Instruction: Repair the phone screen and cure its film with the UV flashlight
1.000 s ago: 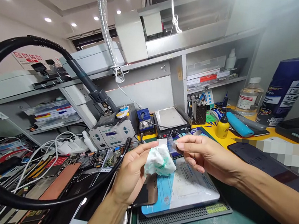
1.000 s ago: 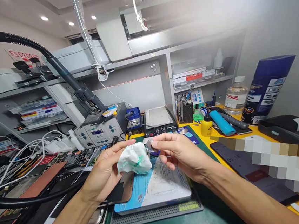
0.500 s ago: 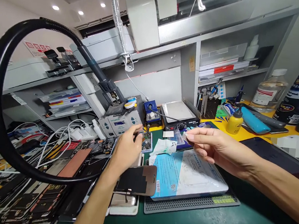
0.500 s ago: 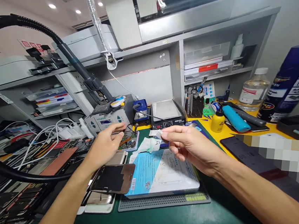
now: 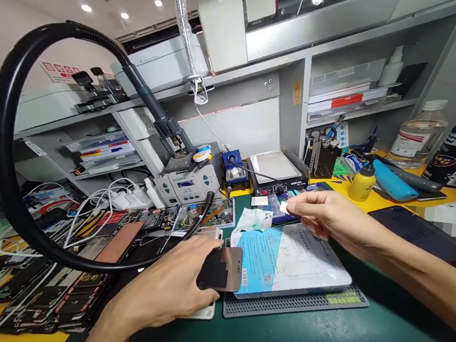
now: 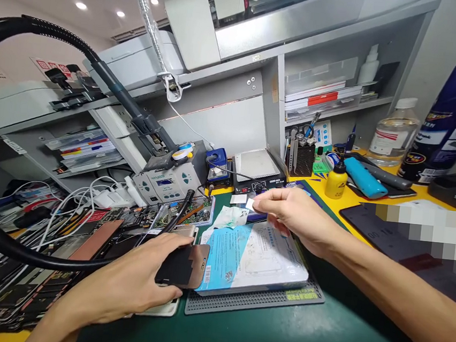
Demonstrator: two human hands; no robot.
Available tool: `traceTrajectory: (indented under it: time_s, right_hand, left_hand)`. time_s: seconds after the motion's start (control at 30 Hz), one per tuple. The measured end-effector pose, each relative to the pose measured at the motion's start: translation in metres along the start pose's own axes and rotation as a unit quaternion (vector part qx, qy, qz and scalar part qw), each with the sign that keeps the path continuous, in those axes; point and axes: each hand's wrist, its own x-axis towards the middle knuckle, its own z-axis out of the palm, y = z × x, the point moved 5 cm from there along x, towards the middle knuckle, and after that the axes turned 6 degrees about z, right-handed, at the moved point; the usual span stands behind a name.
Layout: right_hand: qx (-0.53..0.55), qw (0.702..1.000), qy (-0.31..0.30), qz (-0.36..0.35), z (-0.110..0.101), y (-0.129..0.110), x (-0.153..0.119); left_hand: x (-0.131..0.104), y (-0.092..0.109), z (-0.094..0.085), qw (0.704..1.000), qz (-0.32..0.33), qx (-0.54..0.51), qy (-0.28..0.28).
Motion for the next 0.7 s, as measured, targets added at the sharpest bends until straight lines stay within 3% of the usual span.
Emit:
traceTrajectory:
  time_s: [0.1,0.23,0.33,0.43,0.5,0.57,0.7]
  right_hand:
    - [-0.145,0.986,0.078,-0.031,-0.016,0.001,0.009]
    - [-0.289,0.942,0.165,-0.046,-0.039,0.004,0.019]
    - [-0.345,0.921,0.174,-0.045,-0.044,0.004,0.020]
    - [-0.349,0.921,0.158,-0.072,-0.040,-0.007,0.011]
    - [-0.318,0.936,0.110,-0.101,-0.031,-0.019,0.001]
    - [-0.276,0.954,0.020,-0.115,-0.016,-0.027,-0.011]
    - [-0.084,0.966,-0.236,-0.066,0.024,-0.022,-0.033]
  left_hand:
    - [-0.001,0.007,0.000,0.999,0.029,0.028,0.021]
    - [-0.010,0.026,-0.005,0.974,0.090,0.156,0.135]
    - [-0.015,0.045,-0.005,0.937,0.151,0.241,0.203]
    - [-0.017,0.060,-0.006,0.917,0.181,0.273,0.230]
    - [-0.016,0.066,-0.007,0.914,0.185,0.276,0.235]
    - [-0.015,0.069,-0.008,0.915,0.178,0.269,0.244]
    - [-0.008,0.071,-0.009,0.922,0.132,0.229,0.283]
